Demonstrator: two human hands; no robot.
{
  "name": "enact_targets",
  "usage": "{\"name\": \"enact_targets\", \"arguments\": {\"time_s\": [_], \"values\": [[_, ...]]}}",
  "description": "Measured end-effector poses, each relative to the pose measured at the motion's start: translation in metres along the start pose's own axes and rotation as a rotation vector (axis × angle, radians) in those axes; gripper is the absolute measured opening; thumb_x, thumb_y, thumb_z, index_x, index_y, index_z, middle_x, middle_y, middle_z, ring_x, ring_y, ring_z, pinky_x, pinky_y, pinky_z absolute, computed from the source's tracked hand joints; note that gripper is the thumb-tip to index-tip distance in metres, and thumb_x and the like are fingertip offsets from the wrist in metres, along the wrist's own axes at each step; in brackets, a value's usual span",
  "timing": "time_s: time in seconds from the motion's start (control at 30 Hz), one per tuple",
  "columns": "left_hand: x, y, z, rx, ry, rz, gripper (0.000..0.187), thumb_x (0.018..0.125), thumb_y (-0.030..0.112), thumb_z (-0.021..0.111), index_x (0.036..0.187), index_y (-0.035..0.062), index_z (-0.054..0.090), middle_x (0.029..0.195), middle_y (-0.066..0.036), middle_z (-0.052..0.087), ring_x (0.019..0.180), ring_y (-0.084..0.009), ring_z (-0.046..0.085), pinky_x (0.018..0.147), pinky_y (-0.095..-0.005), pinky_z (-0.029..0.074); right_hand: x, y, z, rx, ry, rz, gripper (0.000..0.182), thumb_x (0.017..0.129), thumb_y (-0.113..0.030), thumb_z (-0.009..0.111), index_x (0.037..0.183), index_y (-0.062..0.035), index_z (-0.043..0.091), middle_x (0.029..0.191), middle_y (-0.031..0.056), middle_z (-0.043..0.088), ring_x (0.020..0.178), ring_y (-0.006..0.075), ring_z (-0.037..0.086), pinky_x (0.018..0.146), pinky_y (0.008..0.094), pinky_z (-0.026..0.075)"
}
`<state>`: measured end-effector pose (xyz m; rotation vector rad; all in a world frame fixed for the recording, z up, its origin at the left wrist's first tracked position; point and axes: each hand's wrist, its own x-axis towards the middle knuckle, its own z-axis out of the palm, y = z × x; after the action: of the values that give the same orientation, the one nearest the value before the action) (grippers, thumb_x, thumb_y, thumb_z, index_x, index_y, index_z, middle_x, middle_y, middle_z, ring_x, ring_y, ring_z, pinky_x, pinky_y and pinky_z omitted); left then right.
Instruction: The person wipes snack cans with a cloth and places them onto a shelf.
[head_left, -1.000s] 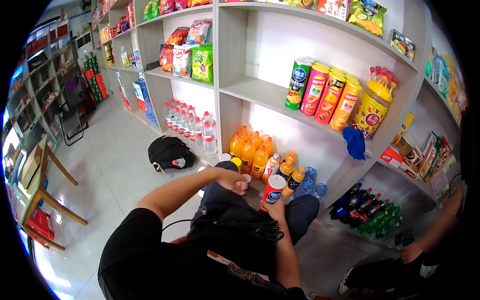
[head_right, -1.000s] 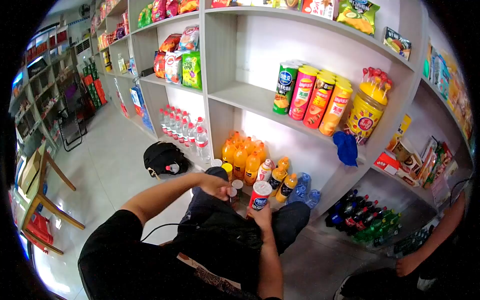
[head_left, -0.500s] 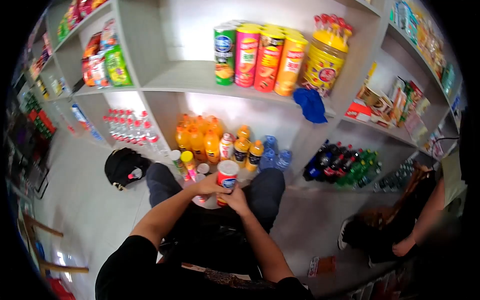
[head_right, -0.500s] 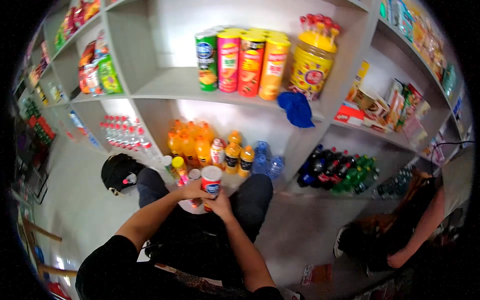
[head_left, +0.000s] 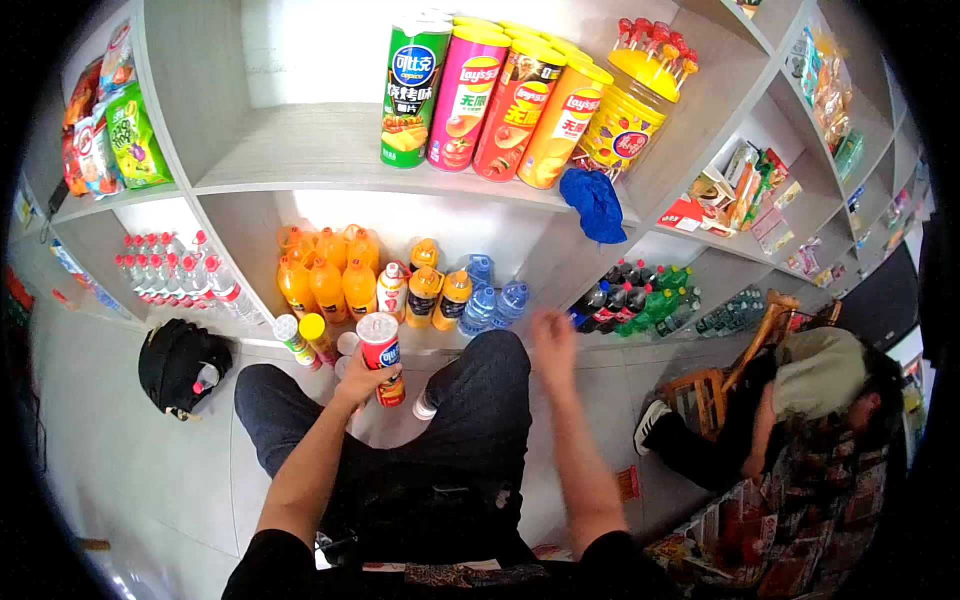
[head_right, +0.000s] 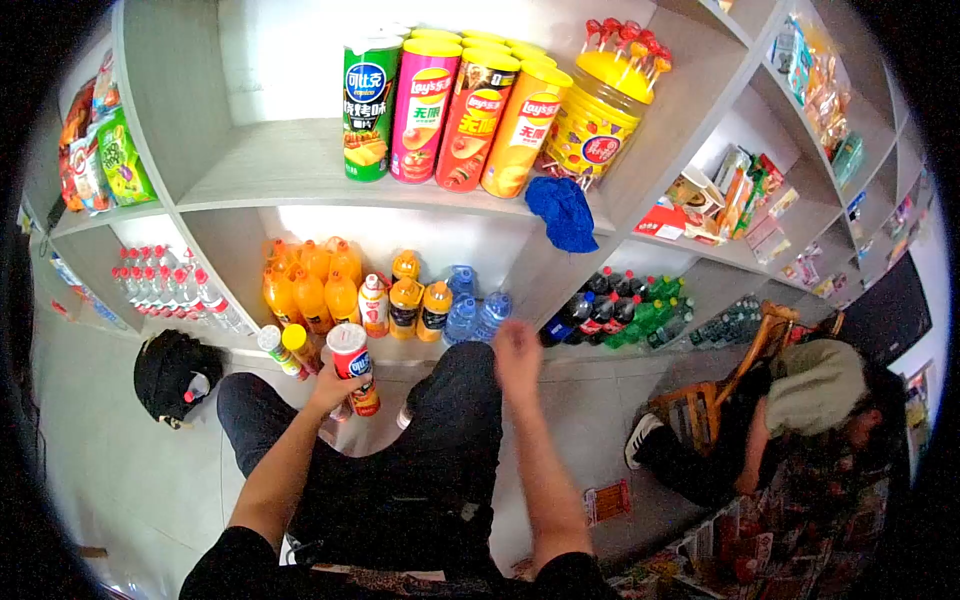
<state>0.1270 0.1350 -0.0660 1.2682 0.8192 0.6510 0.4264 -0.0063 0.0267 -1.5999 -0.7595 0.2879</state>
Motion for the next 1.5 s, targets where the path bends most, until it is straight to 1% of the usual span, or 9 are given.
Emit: {"name": "enact_targets", "arguments": {"time_s": [0.27,0.5,0.63,0.83,0.87,0.9,0.97,1.3,1.5], "values": [[0.017,-0.007,0.006,0.046,-0.041,0.128,0.067,0.069,0.016,0.084,0.124,0.003,0.048,0.113,-0.01,0.063,0.103,-0.0183,0.061,0.091,-0.0343,0.048,0.169,-0.151,-0.012,-0.708,0.22,-0.695,0.038,0.087,-0.032,0.065,0.107,-0.0007,0.061,0.104,0.0214,0.062,0.097,0.0386,0.059,0.086,0.0446,0.046],[-0.001,0.003,0.001,0.083,-0.044,0.186,0.069,0.07,0.013,0.083,0.127,0.0013,0.045,0.116,-0.009,0.06,0.106,-0.0176,0.057,0.093,-0.035,0.047,0.195,-0.094,0.003,-1.125,0.428,-0.57,0.051,0.09,-0.047,0.057,0.109,0.0005,0.061,0.109,0.0263,0.06,0.098,0.043,0.058,0.086,0.0488,0.045],[0.0,-0.011,-0.015,0.037,0.061,0.258,0.067,0.065,0.025,0.084,0.119,0.0008,0.052,0.109,-0.015,0.064,0.1,-0.0248,0.063,0.089,-0.0352,0.048,0.15,-0.097,0.016,-0.312,0.288,-0.406,0.046,0.097,-0.04,0.052,0.108,0.0042,0.06,0.09,0.0178,0.065,0.08,0.0288,0.061,0.075,0.0384,0.047],[-0.011,0.011,-0.017,0.217,0.035,0.241,0.062,0.064,0.026,0.084,0.113,0.0004,0.054,0.098,-0.017,0.065,0.088,-0.027,0.064,0.079,-0.0356,0.05,-0.038,-0.082,0.132,-0.409,-0.217,-0.176,0.036,0.095,-0.034,0.056,0.093,0.0019,0.055,0.09,0.0183,0.056,0.085,0.028,0.055,0.078,0.0414,0.045],[-0.014,0.009,-0.013,0.27,0.001,0.238,0.062,0.064,0.026,0.084,0.113,0.0006,0.054,0.098,-0.017,0.065,0.087,-0.0268,0.064,0.078,-0.0355,0.05,-0.071,-0.092,0.154,-0.296,-0.393,-0.206,0.037,0.092,-0.034,0.059,0.098,0.002,0.058,0.1,0.0208,0.057,0.091,0.033,0.056,0.083,0.0426,0.045],[-0.017,0.006,-0.011,0.324,-0.034,0.232,0.063,0.063,0.026,0.084,0.113,0.0007,0.054,0.098,-0.017,0.065,0.086,-0.0266,0.064,0.077,-0.0355,0.05,-0.084,-0.05,0.172,-0.517,-0.473,-0.696,0.042,0.09,-0.033,0.061,0.112,0.0021,0.058,0.112,0.0223,0.055,0.104,0.0376,0.054,0.091,0.0438,0.043],[-0.013,-0.014,-0.017,0.283,-0.134,0.193,0.065,0.063,0.027,0.083,0.114,0.0012,0.053,0.099,-0.019,0.065,0.089,-0.0327,0.064,0.079,-0.0381,0.05,-0.107,-0.068,0.184,-0.61,-0.461,-0.715,0.041,0.089,-0.034,0.061,0.112,0.0002,0.059,0.11,0.0221,0.056,0.104,0.0384,0.054,0.091,0.0436,0.044],[-0.017,0.012,0.011,0.525,-0.114,0.442,0.064,0.061,0.022,0.08,0.113,0.0021,0.049,0.106,-0.019,0.055,0.099,-0.0381,0.054,0.087,-0.0415,0.044,-0.045,-0.019,0.156,-0.178,-0.5,0.147,0.052,0.092,-0.044,0.055,0.112,0.0029,0.06,0.101,0.0241,0.065,0.095,0.0389,0.063,0.083,0.0398,0.049],[-0.012,0.001,0.012,0.556,-0.214,0.413,0.067,0.056,0.023,0.08,0.113,0.0014,0.051,0.108,-0.019,0.055,0.103,-0.038,0.053,0.091,-0.0417,0.043,-0.087,-0.025,0.141,-0.259,-0.358,0.098,0.045,0.094,-0.042,0.053,0.106,0.0009,0.06,0.099,0.0262,0.064,0.096,0.0402,0.062,0.083,0.043,0.047]]}}
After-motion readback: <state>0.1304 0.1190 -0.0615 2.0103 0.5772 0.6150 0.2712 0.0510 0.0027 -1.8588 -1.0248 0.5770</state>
